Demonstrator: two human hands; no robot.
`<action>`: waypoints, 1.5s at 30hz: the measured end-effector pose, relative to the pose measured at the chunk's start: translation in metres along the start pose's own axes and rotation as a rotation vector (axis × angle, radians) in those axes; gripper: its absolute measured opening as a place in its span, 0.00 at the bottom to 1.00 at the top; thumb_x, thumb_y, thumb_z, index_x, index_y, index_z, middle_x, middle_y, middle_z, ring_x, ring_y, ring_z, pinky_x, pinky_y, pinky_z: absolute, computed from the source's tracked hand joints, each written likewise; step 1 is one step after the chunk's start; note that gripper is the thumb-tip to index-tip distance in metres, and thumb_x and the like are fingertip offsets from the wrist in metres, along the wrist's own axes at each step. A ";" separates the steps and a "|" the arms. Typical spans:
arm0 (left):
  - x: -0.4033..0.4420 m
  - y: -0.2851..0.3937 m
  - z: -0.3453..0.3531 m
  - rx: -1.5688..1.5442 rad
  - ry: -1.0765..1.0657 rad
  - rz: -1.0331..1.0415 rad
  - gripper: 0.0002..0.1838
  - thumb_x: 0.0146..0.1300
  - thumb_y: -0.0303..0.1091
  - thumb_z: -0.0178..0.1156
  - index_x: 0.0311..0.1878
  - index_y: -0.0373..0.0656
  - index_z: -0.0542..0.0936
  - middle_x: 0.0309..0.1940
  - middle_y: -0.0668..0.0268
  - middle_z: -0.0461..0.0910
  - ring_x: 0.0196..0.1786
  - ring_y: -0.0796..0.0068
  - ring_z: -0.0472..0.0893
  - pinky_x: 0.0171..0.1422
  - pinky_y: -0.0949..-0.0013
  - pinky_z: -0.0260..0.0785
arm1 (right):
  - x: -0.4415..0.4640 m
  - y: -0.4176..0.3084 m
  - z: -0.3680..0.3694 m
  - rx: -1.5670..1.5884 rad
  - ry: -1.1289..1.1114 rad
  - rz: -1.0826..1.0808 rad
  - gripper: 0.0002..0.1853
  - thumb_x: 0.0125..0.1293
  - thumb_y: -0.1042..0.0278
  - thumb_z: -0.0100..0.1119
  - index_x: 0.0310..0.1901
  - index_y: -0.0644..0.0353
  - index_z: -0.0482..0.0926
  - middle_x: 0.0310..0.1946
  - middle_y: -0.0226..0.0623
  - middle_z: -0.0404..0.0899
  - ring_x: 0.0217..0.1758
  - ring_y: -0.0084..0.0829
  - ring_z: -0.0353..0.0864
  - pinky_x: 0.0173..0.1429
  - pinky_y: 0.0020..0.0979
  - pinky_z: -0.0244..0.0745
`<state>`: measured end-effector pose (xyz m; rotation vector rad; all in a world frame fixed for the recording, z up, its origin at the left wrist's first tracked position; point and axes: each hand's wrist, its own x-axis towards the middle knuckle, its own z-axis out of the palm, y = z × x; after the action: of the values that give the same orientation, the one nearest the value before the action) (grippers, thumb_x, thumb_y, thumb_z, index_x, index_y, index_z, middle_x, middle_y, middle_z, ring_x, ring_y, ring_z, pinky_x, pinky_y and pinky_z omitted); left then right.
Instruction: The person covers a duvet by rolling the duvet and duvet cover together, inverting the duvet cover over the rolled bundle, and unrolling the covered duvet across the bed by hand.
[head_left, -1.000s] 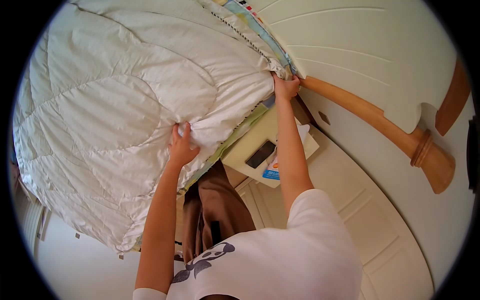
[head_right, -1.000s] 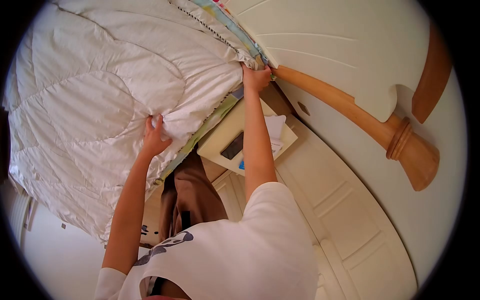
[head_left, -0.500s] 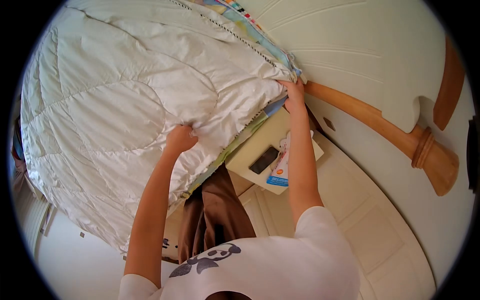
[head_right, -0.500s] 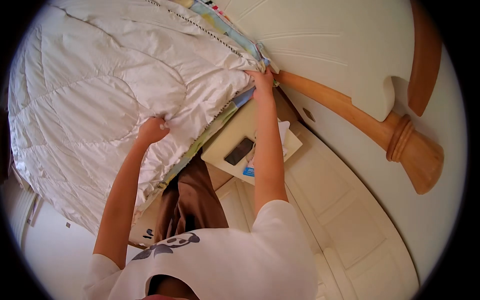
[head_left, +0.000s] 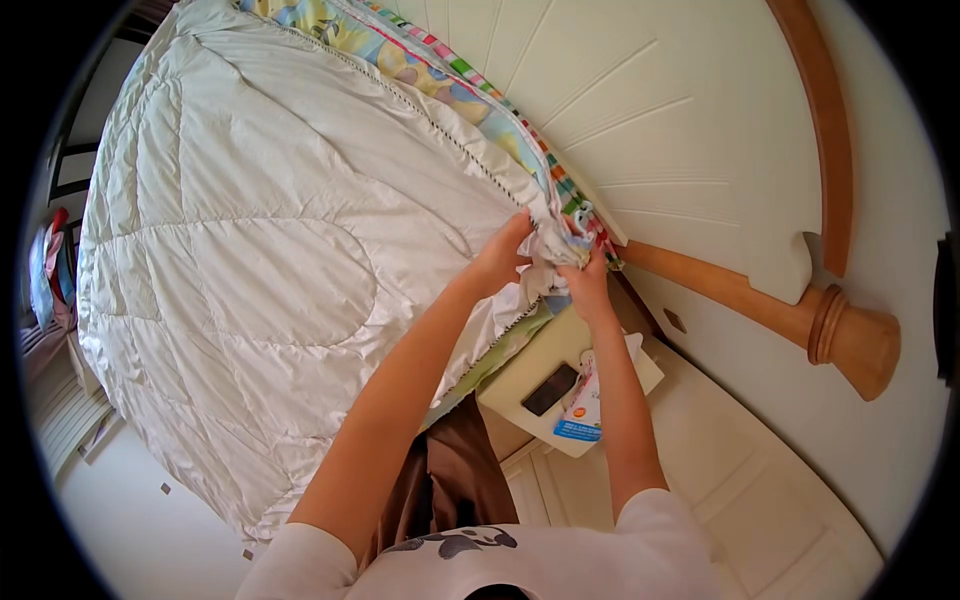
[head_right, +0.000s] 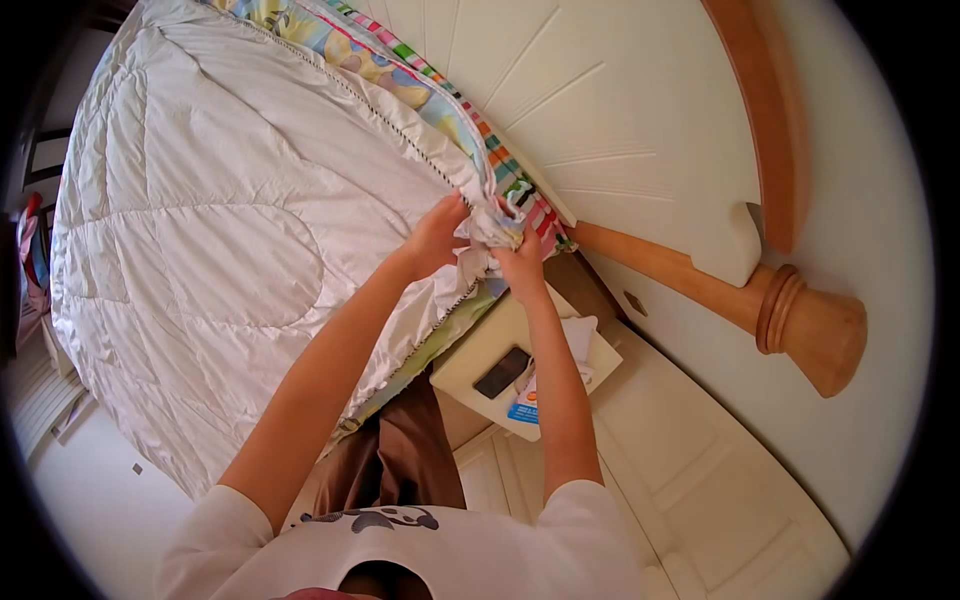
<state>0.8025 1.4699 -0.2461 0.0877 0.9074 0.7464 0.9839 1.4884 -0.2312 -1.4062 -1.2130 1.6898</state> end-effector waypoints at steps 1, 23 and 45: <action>-0.008 0.008 -0.016 -0.042 -0.022 -0.021 0.47 0.62 0.75 0.46 0.78 0.56 0.59 0.80 0.61 0.50 0.72 0.44 0.62 0.73 0.36 0.52 | -0.009 0.003 0.007 -0.081 -0.041 -0.112 0.38 0.48 0.90 0.55 0.65 0.56 0.73 0.59 0.38 0.78 0.59 0.35 0.79 0.61 0.34 0.76; -0.021 0.172 -0.189 0.420 1.006 0.390 0.35 0.49 0.39 0.73 0.60 0.34 0.74 0.54 0.48 0.74 0.48 0.56 0.80 0.51 0.60 0.75 | -0.111 0.071 0.099 -1.141 -0.539 -0.618 0.27 0.53 0.78 0.59 0.57 0.48 0.80 0.71 0.17 0.68 0.39 0.32 0.69 0.48 0.31 0.74; -0.034 0.176 -0.264 -0.431 0.512 0.647 0.29 0.62 0.33 0.65 0.64 0.32 0.69 0.56 0.54 0.77 0.56 0.56 0.79 0.59 0.57 0.75 | -0.065 0.085 0.148 -1.273 -0.015 -0.310 0.32 0.50 0.75 0.63 0.61 0.61 0.70 0.60 0.45 0.68 0.59 0.49 0.71 0.61 0.43 0.70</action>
<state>0.4974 1.5198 -0.3241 -0.2123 1.1941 1.6020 0.8640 1.3597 -0.2817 -1.6604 -2.5494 0.6029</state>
